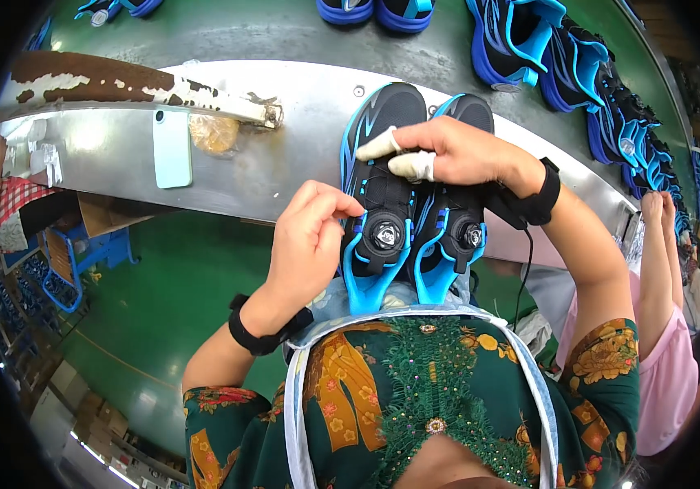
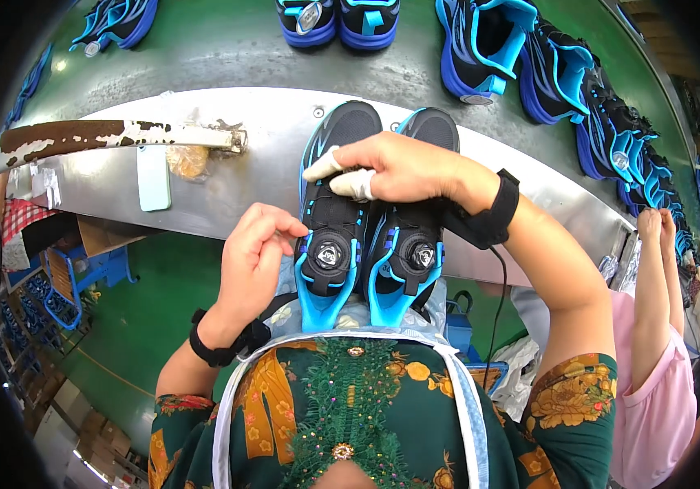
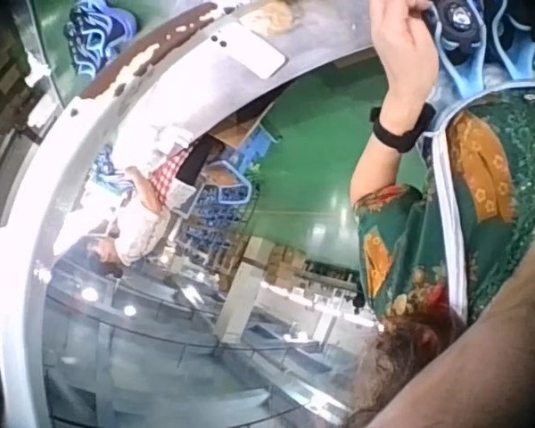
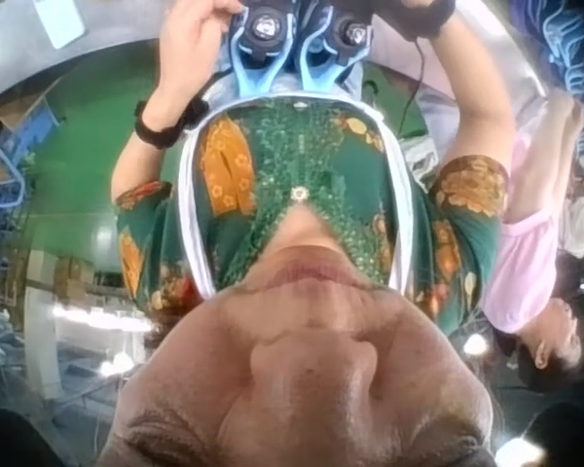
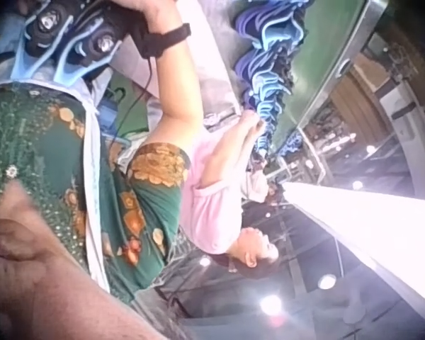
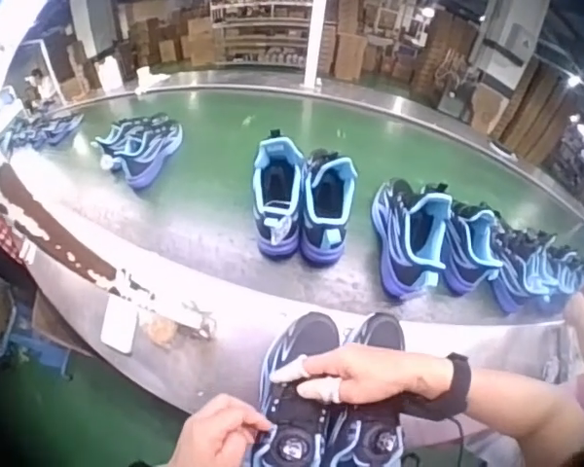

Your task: Cleaning and inspecting finished shoes on a factory assembly line using a cloth.

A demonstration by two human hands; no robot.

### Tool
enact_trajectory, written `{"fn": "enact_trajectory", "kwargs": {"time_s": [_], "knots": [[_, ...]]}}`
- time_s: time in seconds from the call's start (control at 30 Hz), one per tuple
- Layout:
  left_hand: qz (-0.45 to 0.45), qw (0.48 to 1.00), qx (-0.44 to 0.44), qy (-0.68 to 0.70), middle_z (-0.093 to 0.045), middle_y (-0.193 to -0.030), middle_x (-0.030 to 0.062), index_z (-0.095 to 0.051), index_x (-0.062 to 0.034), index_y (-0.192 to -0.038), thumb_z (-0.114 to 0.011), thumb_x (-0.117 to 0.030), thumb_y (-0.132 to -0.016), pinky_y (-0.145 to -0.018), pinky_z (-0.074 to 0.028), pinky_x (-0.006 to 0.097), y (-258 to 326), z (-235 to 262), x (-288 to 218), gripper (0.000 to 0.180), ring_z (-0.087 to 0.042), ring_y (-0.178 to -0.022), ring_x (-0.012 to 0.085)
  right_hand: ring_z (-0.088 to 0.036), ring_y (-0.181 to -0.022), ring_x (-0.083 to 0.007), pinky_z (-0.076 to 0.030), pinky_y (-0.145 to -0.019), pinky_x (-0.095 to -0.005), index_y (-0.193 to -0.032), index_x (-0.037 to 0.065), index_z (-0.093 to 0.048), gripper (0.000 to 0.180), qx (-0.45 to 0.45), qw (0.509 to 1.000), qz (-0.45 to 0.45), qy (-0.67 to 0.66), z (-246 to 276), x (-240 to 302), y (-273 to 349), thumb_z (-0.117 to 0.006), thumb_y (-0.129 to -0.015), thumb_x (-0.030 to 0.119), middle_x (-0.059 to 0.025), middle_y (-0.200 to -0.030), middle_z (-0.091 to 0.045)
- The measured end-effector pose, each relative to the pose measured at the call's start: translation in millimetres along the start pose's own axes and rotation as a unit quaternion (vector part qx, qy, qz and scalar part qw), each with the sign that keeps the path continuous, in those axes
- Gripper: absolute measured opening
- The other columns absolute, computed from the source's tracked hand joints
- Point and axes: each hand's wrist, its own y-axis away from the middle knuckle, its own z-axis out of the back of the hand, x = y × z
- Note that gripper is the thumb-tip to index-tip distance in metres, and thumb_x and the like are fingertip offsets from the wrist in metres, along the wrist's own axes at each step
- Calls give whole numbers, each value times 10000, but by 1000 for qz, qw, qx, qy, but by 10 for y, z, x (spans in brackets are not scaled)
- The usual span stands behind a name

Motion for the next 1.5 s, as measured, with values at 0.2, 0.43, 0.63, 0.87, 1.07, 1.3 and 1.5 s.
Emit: {"fn": "enact_trajectory", "kwargs": {"time_s": [0.2, 0.43, 0.63, 0.87, 1.07, 1.3, 1.5], "knots": [[-52, 995, 6, -85, -554, -943, 88, -626, 27, -928, -392, 131, -772, -722, -476, 272, 8, -97, -130, 300, -556, -789, 147, -586, -753, -82, -500, -700, -255, -1331, 115, -595, 368, 22, 990, -99, -93, 75, 51, 4, -577, -995, 265, -24, -979, -656], [69, 991, 104, 38, -452, -858, 47, -499, -9, -775, -409, 112, -746, -727, -398, 267, -198, -66, 56, 154, -461, -786, 146, -470, -534, -21, -409, -516, -199, -1293, 170, -638, 317, -31, 978, -162, -131, 7, 64, 3, -523, -1025, 295, 45, -735, -564], [170, 937, 156, 263, -434, -842, 4, -501, -58, -736, -441, 74, -745, -736, -345, 251, -104, 177, 239, 146, -414, -787, 115, -491, -616, -53, -471, -629, -256, -1360, 183, -586, 383, -45, 993, 51, 94, -11, -142, -130, -588, -977, 162, 4, -1011, -684], [213, 948, -46, 233, -643, -903, 126, -581, -22, -946, -468, -62, -927, -576, -447, 230, 412, 397, 368, 122, -569, -677, 138, -653, -796, -224, -514, -802, -341, -1348, 242, -590, 373, 5, 974, -224, 10, -7, 94, -32, -564, -980, 185, -105, -1096, -709], [356, 801, 161, 454, -687, -984, 197, -574, -1, -1204, -493, -345, -1020, -513, -461, 220, 561, 51, -161, 398, -633, -655, 166, -670, -970, -323, -507, -855, -396, -1305, 137, -607, 376, -65, 965, -56, 248, -72, 417, 101, -624, -932, 180, -198, -1046, -685], [305, 828, 111, 457, -653, -764, 168, -546, -40, -1046, -517, -315, -1024, -397, -327, 208, 574, -155, -49, 278, -608, -577, 131, -618, -868, -357, -507, -776, -416, -1265, 93, -612, 403, -33, 978, 21, 204, -588, 682, 294, -676, -868, 111, -163, -910, -597], [265, 855, 115, 431, -639, -840, 130, -539, 3, -1126, -511, -299, -1026, -409, -403, 222, 604, -211, -23, 319, -681, -715, 187, -612, -738, -322, -517, -673, -385, -1217, 67, -634, 392, -138, 936, 45, 321, -860, 704, 429, -698, -831, 78, -153, -850, -577]]}}
